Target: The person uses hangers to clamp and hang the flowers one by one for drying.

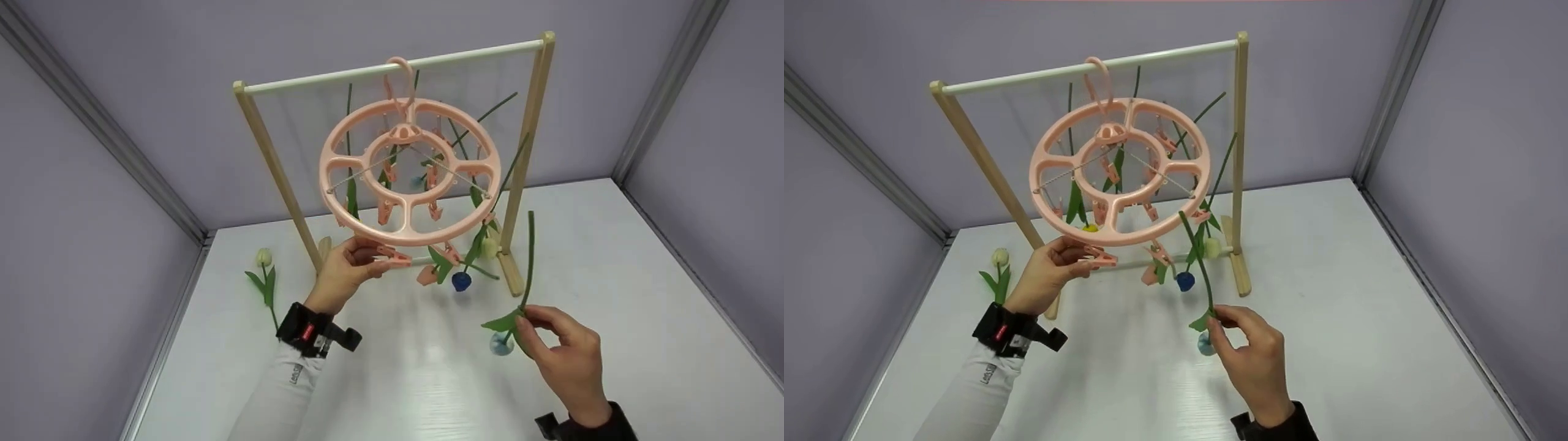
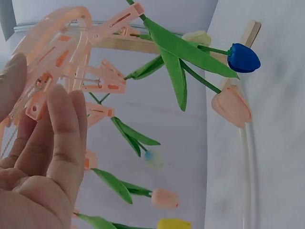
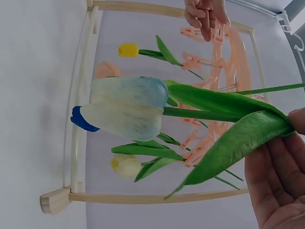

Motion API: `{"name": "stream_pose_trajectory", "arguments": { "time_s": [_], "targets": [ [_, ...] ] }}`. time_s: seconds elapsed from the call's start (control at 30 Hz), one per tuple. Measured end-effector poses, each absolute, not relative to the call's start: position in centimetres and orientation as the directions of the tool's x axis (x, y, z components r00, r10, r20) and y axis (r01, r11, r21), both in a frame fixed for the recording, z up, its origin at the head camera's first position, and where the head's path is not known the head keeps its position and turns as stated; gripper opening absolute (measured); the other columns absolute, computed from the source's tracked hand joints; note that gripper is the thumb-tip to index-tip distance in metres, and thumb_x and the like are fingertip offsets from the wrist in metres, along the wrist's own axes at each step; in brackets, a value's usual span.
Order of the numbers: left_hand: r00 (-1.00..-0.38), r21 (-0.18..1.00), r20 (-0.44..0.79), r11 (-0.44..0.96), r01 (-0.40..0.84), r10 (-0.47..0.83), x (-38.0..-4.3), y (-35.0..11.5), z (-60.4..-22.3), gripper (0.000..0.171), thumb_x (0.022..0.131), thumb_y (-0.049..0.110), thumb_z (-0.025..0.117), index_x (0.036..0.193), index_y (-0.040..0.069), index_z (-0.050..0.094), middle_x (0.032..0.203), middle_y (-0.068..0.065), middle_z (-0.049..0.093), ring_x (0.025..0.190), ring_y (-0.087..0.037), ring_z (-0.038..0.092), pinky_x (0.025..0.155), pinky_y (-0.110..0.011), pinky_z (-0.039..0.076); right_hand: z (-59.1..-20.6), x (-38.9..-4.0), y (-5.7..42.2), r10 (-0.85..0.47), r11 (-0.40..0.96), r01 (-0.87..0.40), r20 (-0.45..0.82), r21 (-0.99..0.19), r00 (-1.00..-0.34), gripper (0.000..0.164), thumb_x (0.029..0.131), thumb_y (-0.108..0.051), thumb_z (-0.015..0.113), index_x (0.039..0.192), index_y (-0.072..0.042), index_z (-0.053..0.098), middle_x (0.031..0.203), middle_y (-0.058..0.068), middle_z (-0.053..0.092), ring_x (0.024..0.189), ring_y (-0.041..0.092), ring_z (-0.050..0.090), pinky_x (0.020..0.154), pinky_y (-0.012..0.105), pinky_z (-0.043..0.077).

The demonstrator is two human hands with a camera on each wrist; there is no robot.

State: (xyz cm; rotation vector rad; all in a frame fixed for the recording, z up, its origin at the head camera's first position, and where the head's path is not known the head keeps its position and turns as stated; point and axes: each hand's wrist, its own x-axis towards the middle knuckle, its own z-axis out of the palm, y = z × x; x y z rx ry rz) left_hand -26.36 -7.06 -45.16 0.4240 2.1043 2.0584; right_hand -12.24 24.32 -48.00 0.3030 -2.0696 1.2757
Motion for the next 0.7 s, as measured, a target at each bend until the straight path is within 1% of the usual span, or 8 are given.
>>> {"name": "stream_pose_trajectory", "arguments": {
  "time_s": [0.1,0.2,0.37,0.5,0.63,0.7],
  "targets": [
    [-0.946,0.996,0.084,0.008,0.091,0.313,-25.8,-6.5,-45.1,0.045,0.081,0.023,0.077,0.121,0.013,0.059,0.108,-0.002,0.071,0.098,-0.02,0.066,0.078,-0.028,0.054,-47.9,-12.1,24.4,0.148,0.494,-0.539,0.677,-0.682,-0.721,0.03,0.075,0.011,0.074,0.099,-0.007,0.073,0.087,0.01,0.075,0.082,-0.002,0.068,0.076,0.007,0.052],
    [-0.948,0.997,0.06,0.02,0.07,0.311,-25.3,-6.0,-45.0,0.048,0.081,0.026,0.078,0.122,0.013,0.058,0.108,-0.001,0.072,0.097,-0.015,0.067,0.076,-0.027,0.052,-47.9,-12.0,24.3,0.139,0.49,-0.535,0.667,-0.689,-0.732,0.029,0.075,0.01,0.075,0.099,-0.007,0.073,0.087,0.009,0.074,0.082,-0.002,0.067,0.076,0.007,0.052],
    [-0.94,0.998,0.062,-0.022,0.058,0.335,-24.7,-5.3,-44.8,0.047,0.082,0.026,0.077,0.124,0.013,0.058,0.11,-0.003,0.073,0.104,-0.014,0.069,0.087,-0.028,0.056,-48.2,-12.5,23.6,0.105,0.48,-0.518,0.633,-0.707,-0.767,0.027,0.077,0.007,0.075,0.1,-0.007,0.073,0.09,0.006,0.075,0.082,0.0,0.068,0.077,0.007,0.052],
    [-0.937,0.996,0.083,-0.044,0.072,0.339,-24.3,-4.8,-44.9,0.047,0.083,0.024,0.076,0.125,0.013,0.059,0.112,-0.003,0.072,0.11,-0.015,0.068,0.096,-0.033,0.055,-48.6,-13.5,22.8,0.072,0.469,-0.515,0.612,-0.718,-0.788,0.028,0.078,0.005,0.075,0.1,-0.012,0.074,0.091,0.003,0.075,0.08,0.006,0.07,0.076,0.008,0.053],
    [-0.937,0.996,0.086,-0.038,0.078,0.339,-23.9,-4.2,-44.9,0.047,0.082,0.028,0.077,0.124,0.013,0.06,0.112,-0.002,0.071,0.111,-0.015,0.068,0.098,-0.035,0.054,-48.9,-14.6,22.1,0.044,0.48,-0.525,0.617,-0.703,-0.786,0.026,0.079,0.001,0.075,0.1,-0.014,0.074,0.089,0.001,0.075,0.078,0.008,0.069,0.076,0.008,0.052],
    [-0.938,0.996,0.085,-0.044,0.075,0.337,-23.7,-3.8,-44.9,0.048,0.082,0.029,0.077,0.123,0.012,0.06,0.112,-0.002,0.072,0.11,-0.015,0.068,0.097,-0.034,0.054,-49.0,-15.2,21.8,0.03,0.486,-0.514,0.601,-0.707,-0.798,0.023,0.081,-0.002,0.075,0.1,-0.015,0.074,0.09,-0.002,0.075,0.079,0.005,0.068,0.075,0.009,0.052]
  ]
}}
